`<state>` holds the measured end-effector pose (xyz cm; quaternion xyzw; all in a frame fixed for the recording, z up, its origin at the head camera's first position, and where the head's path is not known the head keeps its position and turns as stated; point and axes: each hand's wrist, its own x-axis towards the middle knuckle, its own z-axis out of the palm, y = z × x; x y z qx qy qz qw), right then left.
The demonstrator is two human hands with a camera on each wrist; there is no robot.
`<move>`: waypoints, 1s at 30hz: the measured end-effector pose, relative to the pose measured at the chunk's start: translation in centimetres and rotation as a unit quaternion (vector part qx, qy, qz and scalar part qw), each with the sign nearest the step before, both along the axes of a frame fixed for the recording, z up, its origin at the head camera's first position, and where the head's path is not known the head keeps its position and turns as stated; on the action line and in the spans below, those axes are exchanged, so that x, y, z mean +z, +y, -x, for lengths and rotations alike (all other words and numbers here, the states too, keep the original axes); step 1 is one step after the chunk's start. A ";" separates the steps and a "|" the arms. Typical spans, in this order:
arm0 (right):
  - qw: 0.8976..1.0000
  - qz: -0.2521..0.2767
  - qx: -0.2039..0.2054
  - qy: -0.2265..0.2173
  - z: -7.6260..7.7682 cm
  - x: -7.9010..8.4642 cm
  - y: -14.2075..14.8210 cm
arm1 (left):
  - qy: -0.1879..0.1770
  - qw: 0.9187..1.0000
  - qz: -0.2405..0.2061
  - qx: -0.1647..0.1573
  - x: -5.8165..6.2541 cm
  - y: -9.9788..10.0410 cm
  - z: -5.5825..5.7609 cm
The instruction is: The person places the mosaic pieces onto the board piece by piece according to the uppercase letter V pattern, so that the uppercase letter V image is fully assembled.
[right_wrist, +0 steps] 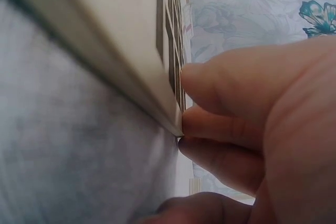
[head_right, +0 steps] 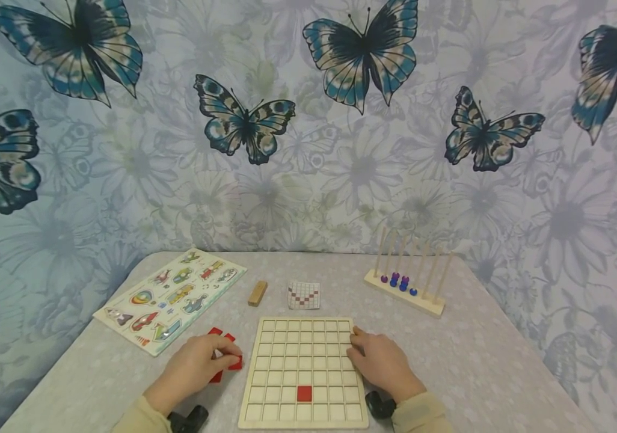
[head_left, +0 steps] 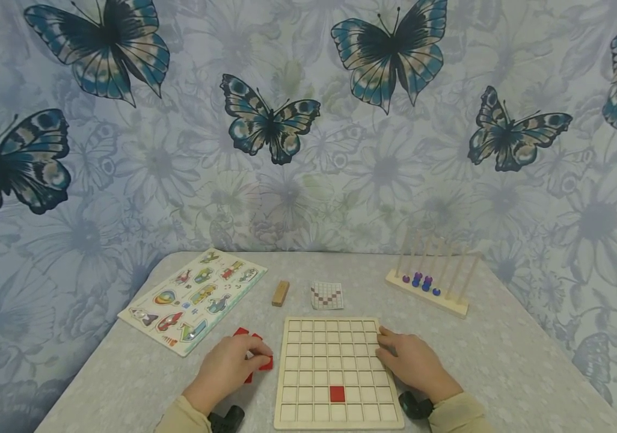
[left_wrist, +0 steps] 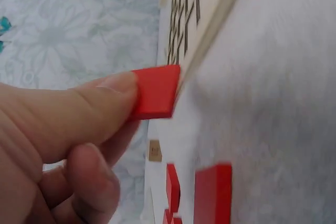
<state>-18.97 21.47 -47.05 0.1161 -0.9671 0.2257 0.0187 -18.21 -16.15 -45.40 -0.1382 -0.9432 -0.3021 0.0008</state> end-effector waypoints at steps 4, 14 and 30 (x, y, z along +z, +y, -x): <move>1.000 -0.004 0.002 0.003 0.0 0.0 0.0 | -0.009 0.998 -0.070 -0.005 -0.2 0.9 -0.3; 1.000 -0.005 0.004 0.005 0.1 0.0 0.0 | -0.011 0.985 -0.168 -0.033 -1.4 4.5 -0.9; 1.000 -0.010 0.008 0.012 0.4 -0.1 -0.1 | 0.024 0.984 -0.155 -0.083 -3.5 7.6 -0.3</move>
